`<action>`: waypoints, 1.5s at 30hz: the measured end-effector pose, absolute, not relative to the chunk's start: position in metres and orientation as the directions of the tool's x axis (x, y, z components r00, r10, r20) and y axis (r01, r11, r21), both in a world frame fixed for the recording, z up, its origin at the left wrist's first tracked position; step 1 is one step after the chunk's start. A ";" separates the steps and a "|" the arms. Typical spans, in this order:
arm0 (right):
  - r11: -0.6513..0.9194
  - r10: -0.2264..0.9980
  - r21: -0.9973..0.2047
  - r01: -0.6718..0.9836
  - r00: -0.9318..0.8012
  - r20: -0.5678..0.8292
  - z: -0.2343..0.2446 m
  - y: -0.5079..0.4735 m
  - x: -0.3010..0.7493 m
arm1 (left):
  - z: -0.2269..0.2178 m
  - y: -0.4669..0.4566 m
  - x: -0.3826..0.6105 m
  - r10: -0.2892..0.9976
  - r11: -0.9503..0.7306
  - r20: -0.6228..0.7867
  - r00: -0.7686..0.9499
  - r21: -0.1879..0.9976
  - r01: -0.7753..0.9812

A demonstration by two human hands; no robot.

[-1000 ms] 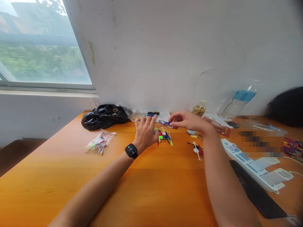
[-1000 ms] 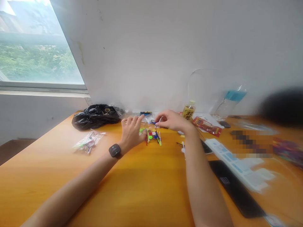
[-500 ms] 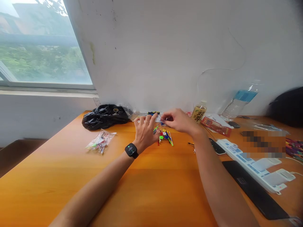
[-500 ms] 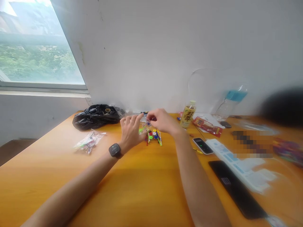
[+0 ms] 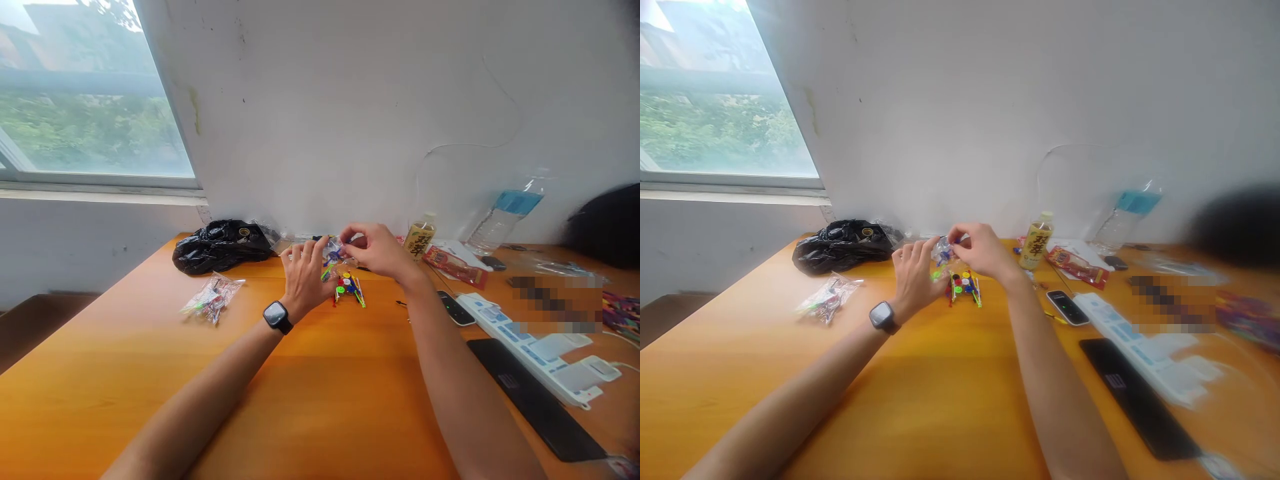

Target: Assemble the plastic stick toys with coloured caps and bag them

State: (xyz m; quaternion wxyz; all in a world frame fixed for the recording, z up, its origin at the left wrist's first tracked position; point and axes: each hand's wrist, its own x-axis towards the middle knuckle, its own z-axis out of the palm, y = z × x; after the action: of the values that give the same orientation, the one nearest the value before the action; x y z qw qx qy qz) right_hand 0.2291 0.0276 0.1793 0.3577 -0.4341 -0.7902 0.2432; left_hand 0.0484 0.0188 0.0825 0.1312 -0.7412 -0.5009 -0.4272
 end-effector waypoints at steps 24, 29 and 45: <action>0.691 0.708 -0.396 0.604 -0.457 0.539 0.195 0.021 0.238 | 0.087 0.038 0.039 0.927 -0.296 0.291 0.238 0.955 -0.017; 0.703 0.707 -0.422 0.573 -0.496 0.504 0.203 0.016 0.244 | 0.078 0.042 0.032 0.777 -0.043 0.128 0.616 0.988 -0.151; -0.309 0.798 -0.414 0.856 -0.003 -0.603 0.114 0.068 0.399 | 0.059 0.051 0.037 0.893 0.053 0.045 0.449 0.978 -0.203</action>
State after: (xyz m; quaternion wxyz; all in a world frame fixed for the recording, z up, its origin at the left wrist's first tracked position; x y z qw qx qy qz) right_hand 0.3992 0.0676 0.1139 -0.0368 -0.7049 -0.5867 0.3968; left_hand 0.0370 0.0506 0.0595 -0.6531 -0.5457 -0.3158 -0.4194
